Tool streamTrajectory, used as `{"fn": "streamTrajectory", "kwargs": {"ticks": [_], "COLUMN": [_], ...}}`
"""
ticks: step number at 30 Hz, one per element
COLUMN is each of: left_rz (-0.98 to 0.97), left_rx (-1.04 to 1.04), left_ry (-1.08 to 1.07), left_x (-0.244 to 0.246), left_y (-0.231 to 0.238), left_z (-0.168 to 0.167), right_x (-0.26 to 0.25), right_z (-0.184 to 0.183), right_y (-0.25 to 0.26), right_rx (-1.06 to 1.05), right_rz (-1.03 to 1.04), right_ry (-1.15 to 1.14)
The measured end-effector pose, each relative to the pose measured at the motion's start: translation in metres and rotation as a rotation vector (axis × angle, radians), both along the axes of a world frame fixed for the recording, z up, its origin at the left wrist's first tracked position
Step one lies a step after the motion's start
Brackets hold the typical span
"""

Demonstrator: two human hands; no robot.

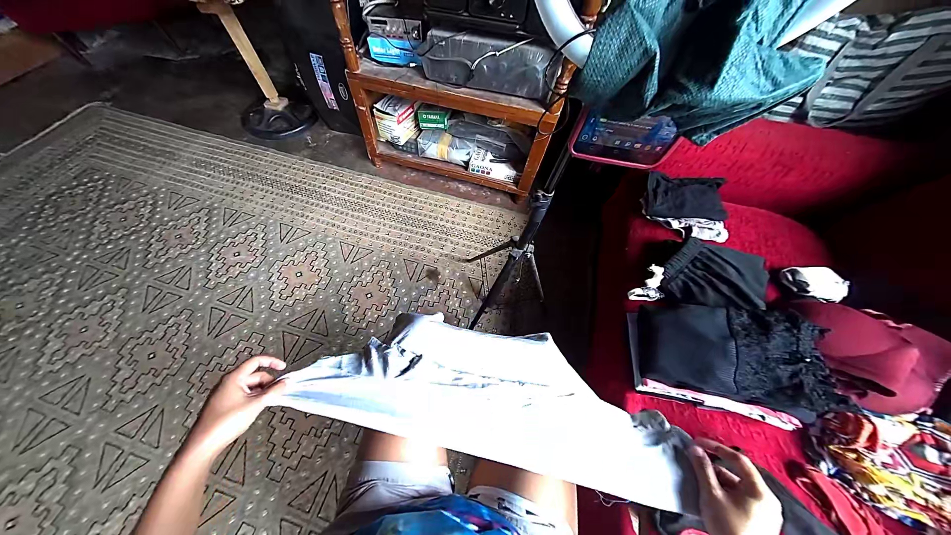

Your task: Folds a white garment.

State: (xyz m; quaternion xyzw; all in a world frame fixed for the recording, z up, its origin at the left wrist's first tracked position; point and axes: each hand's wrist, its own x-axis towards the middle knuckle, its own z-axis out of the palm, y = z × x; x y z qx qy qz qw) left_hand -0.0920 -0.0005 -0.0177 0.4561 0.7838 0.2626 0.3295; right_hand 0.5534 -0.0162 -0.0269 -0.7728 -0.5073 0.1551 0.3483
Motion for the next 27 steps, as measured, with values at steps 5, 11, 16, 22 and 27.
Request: {"fn": "streamTrajectory", "kwargs": {"ticks": [5,11,16,22,27], "left_rz": [0.013,-0.009,-0.17,-0.402,-0.572], "left_rx": [-0.128,-0.198,-0.154,0.296,0.381], "left_ry": [-0.011,0.081,0.263,0.155,0.541], "left_x": [-0.001,-0.003,0.033,0.156,0.196], "left_y": [-0.024,-0.022,0.004,0.012,-0.006], "left_z": [-0.039,-0.04,-0.026,-0.043,-0.106], "right_x": [-0.003,-0.001,-0.023,-0.128,-0.166], "right_z": [-0.037,-0.042,-0.042,-0.04,-0.078], "right_y": [-0.024,-0.025,-0.005,0.017,0.009], "right_rx": [-0.19,-0.261,-0.391,-0.206,-0.241], "right_rz": [-0.065,-0.068,0.066,0.278,0.222], "right_ry": [0.091,0.087,-0.155,-0.071,-0.065]}}
